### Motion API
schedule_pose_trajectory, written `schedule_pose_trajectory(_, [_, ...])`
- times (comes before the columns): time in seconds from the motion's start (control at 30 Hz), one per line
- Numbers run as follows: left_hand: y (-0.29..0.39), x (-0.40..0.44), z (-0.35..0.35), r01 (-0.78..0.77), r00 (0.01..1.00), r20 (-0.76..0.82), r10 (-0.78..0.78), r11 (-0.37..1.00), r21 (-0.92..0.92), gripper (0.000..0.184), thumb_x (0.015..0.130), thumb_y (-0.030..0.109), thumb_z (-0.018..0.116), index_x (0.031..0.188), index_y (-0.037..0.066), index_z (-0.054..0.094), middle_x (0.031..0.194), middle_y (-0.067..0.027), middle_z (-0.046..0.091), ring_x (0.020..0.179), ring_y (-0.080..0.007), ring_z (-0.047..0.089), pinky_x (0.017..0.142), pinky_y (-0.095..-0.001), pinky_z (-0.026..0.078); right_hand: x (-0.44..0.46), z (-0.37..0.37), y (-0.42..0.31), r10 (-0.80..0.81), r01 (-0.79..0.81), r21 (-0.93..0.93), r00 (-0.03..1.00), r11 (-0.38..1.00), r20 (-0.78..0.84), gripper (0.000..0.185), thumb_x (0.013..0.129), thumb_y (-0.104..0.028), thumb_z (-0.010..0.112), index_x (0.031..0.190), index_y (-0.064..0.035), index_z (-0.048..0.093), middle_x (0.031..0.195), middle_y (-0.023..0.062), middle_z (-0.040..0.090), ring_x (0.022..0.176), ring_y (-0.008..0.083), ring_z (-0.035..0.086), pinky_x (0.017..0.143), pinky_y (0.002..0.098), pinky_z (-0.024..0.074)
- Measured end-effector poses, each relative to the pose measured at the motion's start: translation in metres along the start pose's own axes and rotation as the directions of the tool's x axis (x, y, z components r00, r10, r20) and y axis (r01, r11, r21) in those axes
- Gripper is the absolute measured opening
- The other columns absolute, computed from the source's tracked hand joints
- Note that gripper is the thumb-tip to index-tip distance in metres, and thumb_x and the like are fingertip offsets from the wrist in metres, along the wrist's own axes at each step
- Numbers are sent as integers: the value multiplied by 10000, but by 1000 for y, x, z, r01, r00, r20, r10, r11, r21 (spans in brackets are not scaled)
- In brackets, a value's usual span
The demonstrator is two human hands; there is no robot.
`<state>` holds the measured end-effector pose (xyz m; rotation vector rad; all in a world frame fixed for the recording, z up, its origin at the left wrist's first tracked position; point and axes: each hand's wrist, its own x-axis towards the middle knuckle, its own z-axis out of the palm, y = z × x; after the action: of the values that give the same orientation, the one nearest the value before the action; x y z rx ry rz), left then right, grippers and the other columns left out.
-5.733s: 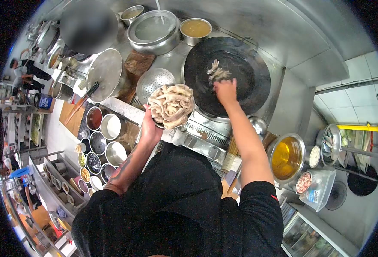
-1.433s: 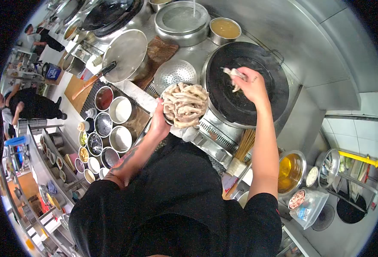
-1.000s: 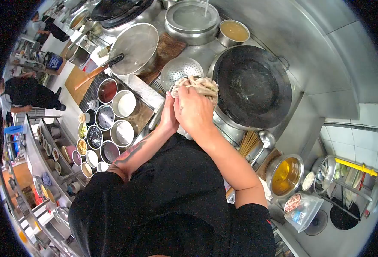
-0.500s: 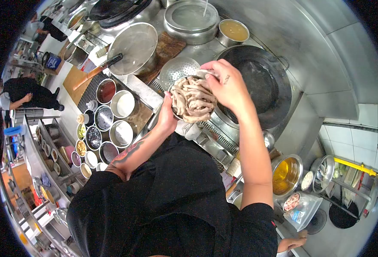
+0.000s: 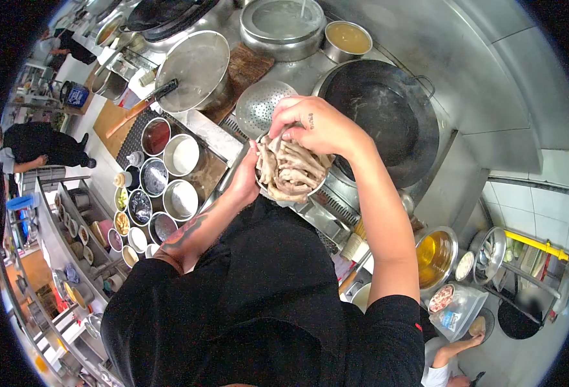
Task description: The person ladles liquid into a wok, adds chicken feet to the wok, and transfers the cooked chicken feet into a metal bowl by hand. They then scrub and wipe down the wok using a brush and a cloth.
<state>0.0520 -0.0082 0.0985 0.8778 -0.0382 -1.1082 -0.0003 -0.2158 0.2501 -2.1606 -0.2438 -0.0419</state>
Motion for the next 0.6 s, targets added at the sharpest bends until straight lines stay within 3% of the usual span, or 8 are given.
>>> schedule_pose_trajectory(0.17, [5,-6,8,33,999,-7,-32,999,13,591,1088,494,336,1506,78,373,1437,-86,522,1315,-211,497,1111,-376,405,-3,9,-19,-48,47,11,996,999,76,236,744,47,660,952,-29,742,1017,101,681,1035,283,647,922,383,509])
schedule_pose_trajectory(0.2, [6,-9,11,41,999,-16,-41,999,9,556,1097,451,345,1509,79,368,1433,-87,525,1314,-215,500,1111,-377,407,-5,12,-20,-41,39,20,991,999,127,234,750,54,655,953,-27,740,1021,101,681,1036,283,647,925,383,509])
schedule_pose_trajectory(0.27, [5,-9,12,52,998,-20,-52,999,6,523,1107,408,354,1513,80,364,1429,-88,528,1312,-218,503,1111,-379,408,-9,17,-17,-53,50,25,992,998,115,230,760,63,649,957,-19,734,1048,102,691,1022,283,658,913,379,520])
schedule_pose_trajectory(0.33, [0,-5,6,38,999,1,-38,999,33,460,1105,296,367,1510,79,374,1422,-88,533,1309,-217,509,1113,-374,404,-12,17,-15,43,-58,160,995,985,95,219,814,70,621,980,-21,731,1120,109,682,1070,266,655,941,371,513])
schedule_pose_trajectory(0.4, [1,-7,8,39,999,-8,-39,999,35,451,1095,258,369,1508,77,383,1425,-89,533,1312,-216,506,1119,-371,396,-15,22,-8,18,-26,161,999,987,48,204,843,68,599,994,3,720,1126,116,695,1050,263,671,939,362,520])
schedule_pose_trajectory(0.47, [-2,-5,6,48,999,-9,-48,998,41,444,1085,220,371,1505,76,391,1427,-91,533,1316,-216,504,1125,-369,388,-22,24,-6,93,-68,219,990,973,-107,184,869,53,586,1002,25,709,1070,112,706,1037,254,675,931,352,523])
schedule_pose_trajectory(0.53, [-10,1,-5,41,998,47,-41,999,17,440,1097,254,362,1496,74,410,1435,-93,529,1323,-218,496,1136,-367,370,-40,22,-9,60,-37,107,974,994,-219,159,932,11,584,1030,24,709,1034,100,718,1010,212,682,921,328,529])
schedule_pose_trajectory(0.6, [-9,3,-2,53,997,58,-56,998,42,465,1109,325,362,1496,72,413,1442,-92,526,1327,-217,488,1143,-368,356,-71,29,-8,320,-137,333,739,933,-592,160,987,-49,585,1085,-4,702,963,69,713,906,134,672,810,279,538])
